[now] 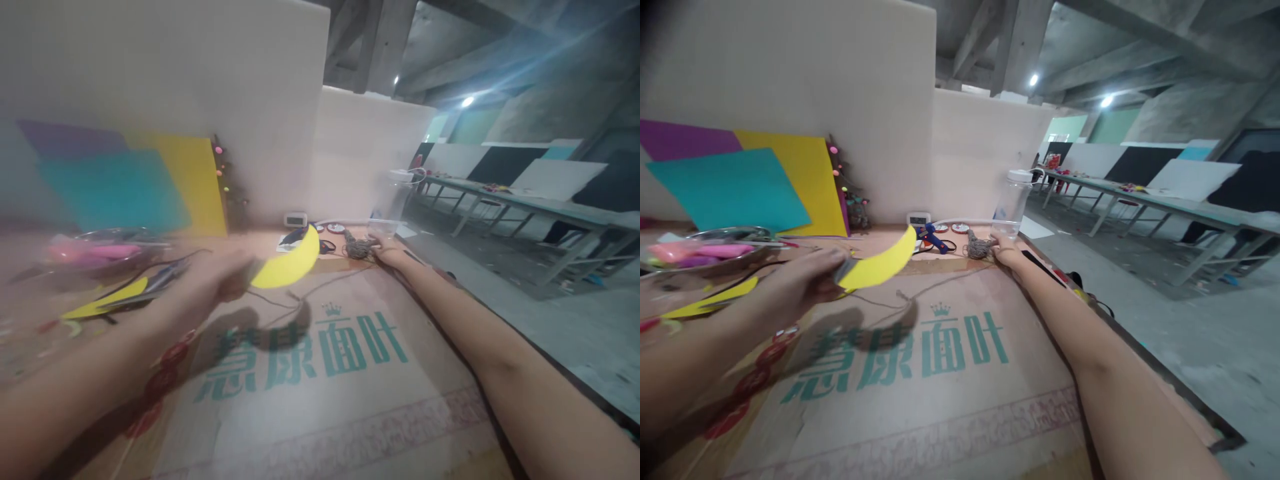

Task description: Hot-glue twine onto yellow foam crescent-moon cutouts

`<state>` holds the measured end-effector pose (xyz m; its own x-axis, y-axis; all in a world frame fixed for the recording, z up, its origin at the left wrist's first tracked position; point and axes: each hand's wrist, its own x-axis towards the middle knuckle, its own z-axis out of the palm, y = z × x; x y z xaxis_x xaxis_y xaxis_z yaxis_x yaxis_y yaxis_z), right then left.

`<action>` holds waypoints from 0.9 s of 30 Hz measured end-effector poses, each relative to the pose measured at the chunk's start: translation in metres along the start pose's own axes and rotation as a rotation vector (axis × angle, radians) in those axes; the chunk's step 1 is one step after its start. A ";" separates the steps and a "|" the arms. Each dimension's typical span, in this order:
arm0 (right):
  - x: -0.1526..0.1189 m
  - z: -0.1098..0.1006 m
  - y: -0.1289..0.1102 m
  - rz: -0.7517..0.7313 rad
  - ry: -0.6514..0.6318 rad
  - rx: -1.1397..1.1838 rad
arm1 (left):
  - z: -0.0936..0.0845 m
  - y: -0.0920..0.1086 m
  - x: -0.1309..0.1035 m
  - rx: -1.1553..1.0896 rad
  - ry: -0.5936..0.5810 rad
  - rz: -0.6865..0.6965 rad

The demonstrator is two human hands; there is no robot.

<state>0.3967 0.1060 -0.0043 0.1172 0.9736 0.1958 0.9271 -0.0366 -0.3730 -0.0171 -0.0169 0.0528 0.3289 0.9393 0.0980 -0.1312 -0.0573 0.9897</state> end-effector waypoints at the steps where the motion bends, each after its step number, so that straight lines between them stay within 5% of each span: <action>1: 0.001 0.002 0.001 0.029 0.000 0.033 | 0.003 -0.010 0.000 0.054 -0.037 -0.045; 5: 0.008 -0.005 0.004 0.120 0.023 0.161 | 0.010 -0.045 0.000 0.178 -0.168 -0.182; 10: 0.011 -0.027 0.001 0.128 0.147 0.415 | 0.007 -0.065 0.000 0.413 -0.379 -0.176; 18: 0.002 -0.066 0.002 0.044 0.282 0.719 | 0.007 -0.064 0.001 0.425 -0.379 -0.158; 27: -0.031 -0.150 0.020 0.018 0.375 0.577 | 0.005 -0.068 0.002 0.397 -0.377 -0.166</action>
<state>0.4650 0.0413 0.1188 0.3422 0.8265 0.4470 0.5980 0.1754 -0.7820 -0.0027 -0.0130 -0.0139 0.6353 0.7652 -0.1039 0.2885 -0.1104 0.9511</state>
